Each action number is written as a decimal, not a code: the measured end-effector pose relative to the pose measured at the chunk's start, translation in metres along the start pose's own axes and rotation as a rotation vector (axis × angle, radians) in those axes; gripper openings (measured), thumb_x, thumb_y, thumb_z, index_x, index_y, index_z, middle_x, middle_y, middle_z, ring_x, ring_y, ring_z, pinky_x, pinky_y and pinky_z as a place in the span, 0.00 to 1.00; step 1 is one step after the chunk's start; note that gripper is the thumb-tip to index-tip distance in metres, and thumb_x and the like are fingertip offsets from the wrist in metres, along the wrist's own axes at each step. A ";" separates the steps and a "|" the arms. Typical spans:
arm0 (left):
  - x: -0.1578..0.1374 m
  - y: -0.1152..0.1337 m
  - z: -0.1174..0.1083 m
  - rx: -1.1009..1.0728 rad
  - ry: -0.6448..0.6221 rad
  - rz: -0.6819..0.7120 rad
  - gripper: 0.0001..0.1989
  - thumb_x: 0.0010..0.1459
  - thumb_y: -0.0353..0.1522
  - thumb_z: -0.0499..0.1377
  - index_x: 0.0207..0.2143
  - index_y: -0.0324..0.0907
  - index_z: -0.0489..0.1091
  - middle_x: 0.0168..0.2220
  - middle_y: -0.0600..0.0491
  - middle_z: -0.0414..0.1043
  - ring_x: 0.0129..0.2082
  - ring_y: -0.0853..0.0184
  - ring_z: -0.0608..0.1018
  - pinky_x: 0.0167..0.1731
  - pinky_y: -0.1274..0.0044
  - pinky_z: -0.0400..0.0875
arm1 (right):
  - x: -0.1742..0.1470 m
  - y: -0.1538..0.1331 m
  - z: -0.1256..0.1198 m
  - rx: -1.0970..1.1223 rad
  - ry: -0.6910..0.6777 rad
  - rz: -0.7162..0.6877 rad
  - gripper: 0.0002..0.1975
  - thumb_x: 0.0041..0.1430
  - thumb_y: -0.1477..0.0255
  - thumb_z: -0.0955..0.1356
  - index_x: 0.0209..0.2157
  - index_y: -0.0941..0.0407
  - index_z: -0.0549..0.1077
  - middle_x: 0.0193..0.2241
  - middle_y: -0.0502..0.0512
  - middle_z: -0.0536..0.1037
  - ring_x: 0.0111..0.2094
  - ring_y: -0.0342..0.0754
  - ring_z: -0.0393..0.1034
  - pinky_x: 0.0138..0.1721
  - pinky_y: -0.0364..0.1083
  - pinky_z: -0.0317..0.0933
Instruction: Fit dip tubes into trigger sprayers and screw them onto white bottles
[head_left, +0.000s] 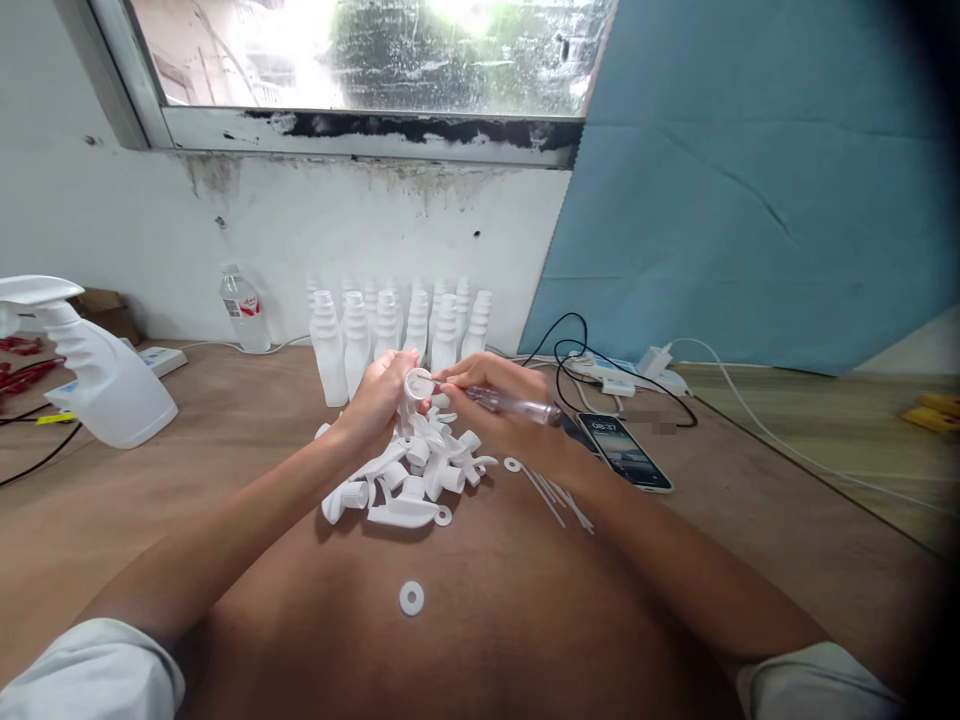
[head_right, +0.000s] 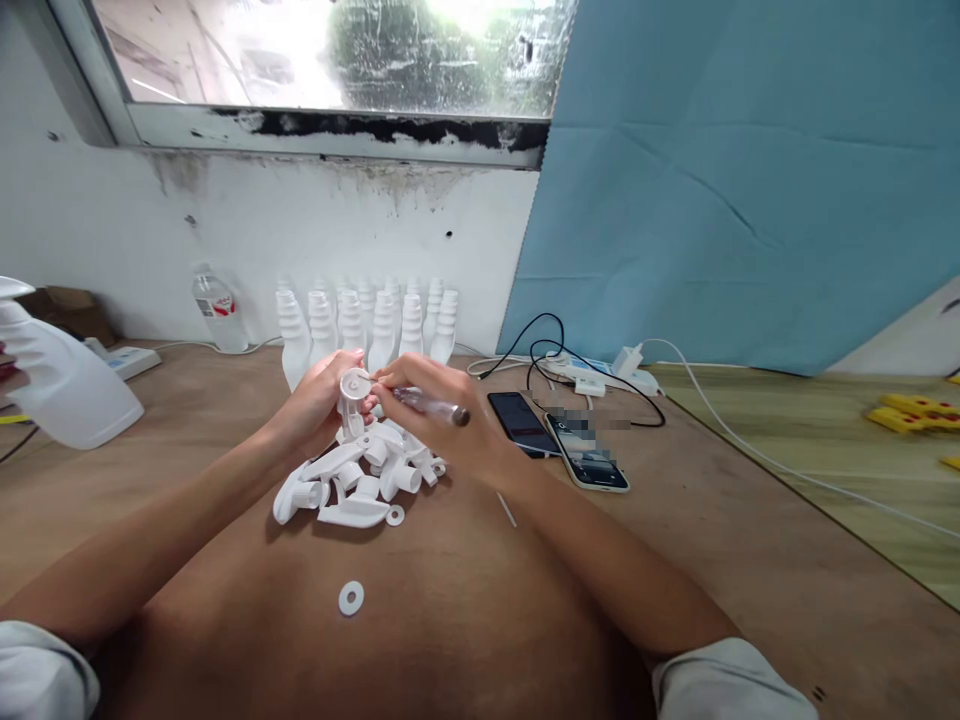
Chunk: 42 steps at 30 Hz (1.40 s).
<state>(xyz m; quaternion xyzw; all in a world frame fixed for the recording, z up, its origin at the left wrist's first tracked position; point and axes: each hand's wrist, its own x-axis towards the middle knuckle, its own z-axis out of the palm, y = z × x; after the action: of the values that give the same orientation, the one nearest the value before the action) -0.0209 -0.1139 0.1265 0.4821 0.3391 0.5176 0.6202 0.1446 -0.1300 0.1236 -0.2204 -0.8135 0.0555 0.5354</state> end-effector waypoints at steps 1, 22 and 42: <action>0.000 0.000 0.000 -0.007 -0.020 -0.008 0.11 0.60 0.38 0.56 0.33 0.43 0.56 0.21 0.57 0.63 0.17 0.72 0.68 0.18 0.81 0.67 | 0.001 -0.001 -0.002 0.020 0.009 0.040 0.05 0.60 0.74 0.68 0.30 0.55 0.69 0.33 0.51 0.79 0.36 0.44 0.77 0.33 0.43 0.69; 0.000 0.002 0.000 0.059 -0.086 0.031 0.14 0.58 0.40 0.59 0.30 0.43 0.56 0.18 0.60 0.62 0.14 0.74 0.65 0.15 0.82 0.63 | 0.012 -0.012 -0.013 0.304 -0.049 0.257 0.06 0.58 0.73 0.69 0.28 0.57 0.69 0.31 0.52 0.80 0.33 0.44 0.77 0.36 0.45 0.71; 0.027 -0.007 -0.021 0.516 -0.060 0.240 0.13 0.59 0.40 0.57 0.29 0.42 0.59 0.21 0.59 0.62 0.16 0.76 0.65 0.16 0.84 0.59 | 0.010 0.030 -0.002 0.819 -0.137 0.652 0.16 0.51 0.66 0.75 0.26 0.59 0.66 0.29 0.54 0.81 0.29 0.47 0.78 0.35 0.49 0.74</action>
<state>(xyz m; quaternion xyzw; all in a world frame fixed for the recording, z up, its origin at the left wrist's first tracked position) -0.0320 -0.0830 0.1158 0.6758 0.3819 0.4695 0.4208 0.1525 -0.0992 0.1231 -0.2304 -0.6476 0.5467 0.4782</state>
